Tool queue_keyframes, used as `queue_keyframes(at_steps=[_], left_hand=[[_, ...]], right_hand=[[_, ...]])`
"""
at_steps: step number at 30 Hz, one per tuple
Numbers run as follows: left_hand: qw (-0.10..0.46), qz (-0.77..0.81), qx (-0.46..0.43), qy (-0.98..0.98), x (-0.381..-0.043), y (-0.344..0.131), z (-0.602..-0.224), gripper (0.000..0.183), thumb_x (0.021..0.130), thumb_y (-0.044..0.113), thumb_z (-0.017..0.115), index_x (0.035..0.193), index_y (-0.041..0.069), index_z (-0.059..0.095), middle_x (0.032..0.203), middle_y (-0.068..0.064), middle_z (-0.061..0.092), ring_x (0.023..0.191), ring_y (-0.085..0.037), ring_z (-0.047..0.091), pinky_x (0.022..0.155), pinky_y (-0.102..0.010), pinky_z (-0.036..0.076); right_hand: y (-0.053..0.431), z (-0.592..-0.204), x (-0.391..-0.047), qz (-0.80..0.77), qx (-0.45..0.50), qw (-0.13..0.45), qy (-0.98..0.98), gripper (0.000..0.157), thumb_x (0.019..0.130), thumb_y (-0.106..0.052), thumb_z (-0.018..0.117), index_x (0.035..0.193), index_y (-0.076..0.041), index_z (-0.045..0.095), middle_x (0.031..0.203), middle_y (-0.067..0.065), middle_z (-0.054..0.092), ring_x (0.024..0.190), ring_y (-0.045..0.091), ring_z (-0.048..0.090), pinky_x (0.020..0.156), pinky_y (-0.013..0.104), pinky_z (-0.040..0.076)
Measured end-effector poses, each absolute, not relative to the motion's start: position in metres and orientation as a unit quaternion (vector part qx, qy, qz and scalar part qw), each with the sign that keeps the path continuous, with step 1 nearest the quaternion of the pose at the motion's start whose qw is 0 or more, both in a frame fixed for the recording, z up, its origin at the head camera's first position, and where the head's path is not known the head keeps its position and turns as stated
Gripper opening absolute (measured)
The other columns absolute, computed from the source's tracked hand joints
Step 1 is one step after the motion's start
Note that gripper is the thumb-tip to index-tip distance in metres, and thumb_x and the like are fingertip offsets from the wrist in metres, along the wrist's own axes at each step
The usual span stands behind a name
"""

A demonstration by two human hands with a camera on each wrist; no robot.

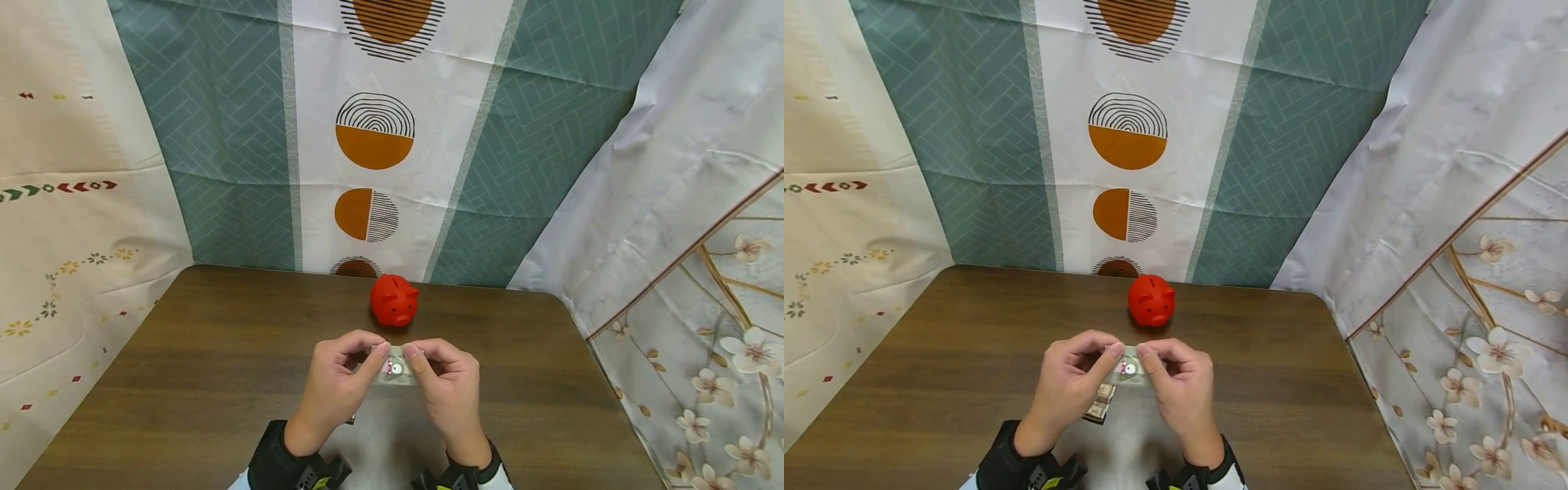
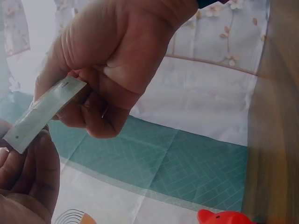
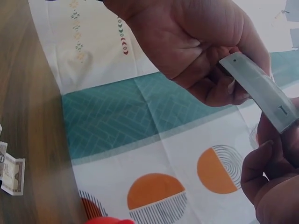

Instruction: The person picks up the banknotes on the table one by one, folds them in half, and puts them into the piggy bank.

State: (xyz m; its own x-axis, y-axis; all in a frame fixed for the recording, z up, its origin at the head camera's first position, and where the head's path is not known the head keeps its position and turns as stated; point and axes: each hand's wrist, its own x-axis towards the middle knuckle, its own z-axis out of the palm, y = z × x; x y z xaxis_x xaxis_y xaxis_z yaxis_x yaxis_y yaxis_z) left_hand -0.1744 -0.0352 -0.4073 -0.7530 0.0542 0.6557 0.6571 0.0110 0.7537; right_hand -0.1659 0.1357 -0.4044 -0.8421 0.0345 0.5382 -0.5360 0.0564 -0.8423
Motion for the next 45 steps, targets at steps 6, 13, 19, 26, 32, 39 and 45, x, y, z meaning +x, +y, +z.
queue_keyframes(at_steps=[6,13,19,26,32,39,45], left_hand=[[0.225,-0.660,-0.257,-0.669,-0.173,-0.036,-0.406,0.011,0.095,-0.003,0.068,0.096,0.006,0.074,0.079,-0.010,0.070,0.064,-0.011,0.058,0.052,-0.025,0.053],[0.232,-0.666,-0.256,-0.661,-0.174,-0.036,-0.405,0.011,0.095,-0.004,0.067,0.095,0.004,0.074,0.080,-0.011,0.071,0.065,-0.010,0.059,0.054,-0.024,0.054],[0.238,-0.662,-0.242,-0.669,-0.175,-0.037,-0.406,0.010,0.094,-0.003,0.068,0.094,0.005,0.075,0.080,-0.010,0.072,0.064,-0.009,0.060,0.053,-0.024,0.053],[0.229,-0.658,-0.179,-0.695,-0.176,-0.039,-0.405,0.005,0.094,0.004,0.072,0.095,0.006,0.076,0.080,-0.008,0.075,0.063,-0.007,0.063,0.053,-0.024,0.055],[0.214,-0.632,-0.235,-0.707,-0.178,-0.046,-0.403,0.031,0.089,0.004,0.078,0.119,0.010,0.071,0.084,-0.006,0.075,0.071,-0.011,0.063,0.066,-0.025,0.057],[0.281,-0.533,-0.295,-0.742,-0.178,-0.053,-0.398,0.032,0.078,0.001,0.087,0.107,0.010,0.078,0.091,0.000,0.076,0.079,-0.012,0.068,0.072,-0.017,0.057],[0.334,-0.477,-0.333,-0.741,-0.180,-0.052,-0.396,0.030,0.074,-0.003,0.088,0.101,0.008,0.080,0.091,0.000,0.074,0.079,-0.011,0.066,0.070,-0.014,0.056]], right_hand=[[0.137,-0.403,-0.167,0.664,0.179,0.220,-0.692,0.010,0.091,0.008,0.069,0.092,0.001,0.076,0.078,-0.002,0.074,0.059,0.011,0.061,0.049,0.025,0.051],[0.139,-0.403,-0.167,0.657,0.168,0.228,-0.698,0.010,0.093,0.007,0.068,0.092,0.001,0.077,0.080,-0.004,0.075,0.063,0.008,0.062,0.052,0.023,0.051],[0.143,-0.406,-0.170,0.655,0.198,0.218,-0.696,0.016,0.094,0.008,0.066,0.104,0.000,0.075,0.083,-0.003,0.074,0.066,0.009,0.062,0.053,0.023,0.050],[0.157,-0.407,-0.179,0.602,0.363,0.195,-0.684,0.035,0.081,0.016,0.075,0.113,0.002,0.073,0.091,0.014,0.071,0.077,0.017,0.061,0.062,0.022,0.056],[0.166,-0.404,-0.181,0.570,0.343,0.210,-0.716,0.035,0.081,0.011,0.079,0.115,0.002,0.075,0.089,0.011,0.071,0.079,0.015,0.060,0.059,0.017,0.052],[0.169,-0.400,-0.181,0.547,0.334,0.232,-0.732,0.037,0.080,0.009,0.081,0.115,0.001,0.075,0.093,0.012,0.075,0.081,0.013,0.063,0.070,0.020,0.059],[0.168,-0.397,-0.181,0.502,0.333,0.268,-0.752,0.031,0.078,0.004,0.085,0.107,-0.005,0.078,0.087,0.006,0.075,0.076,0.010,0.065,0.067,0.017,0.056]])
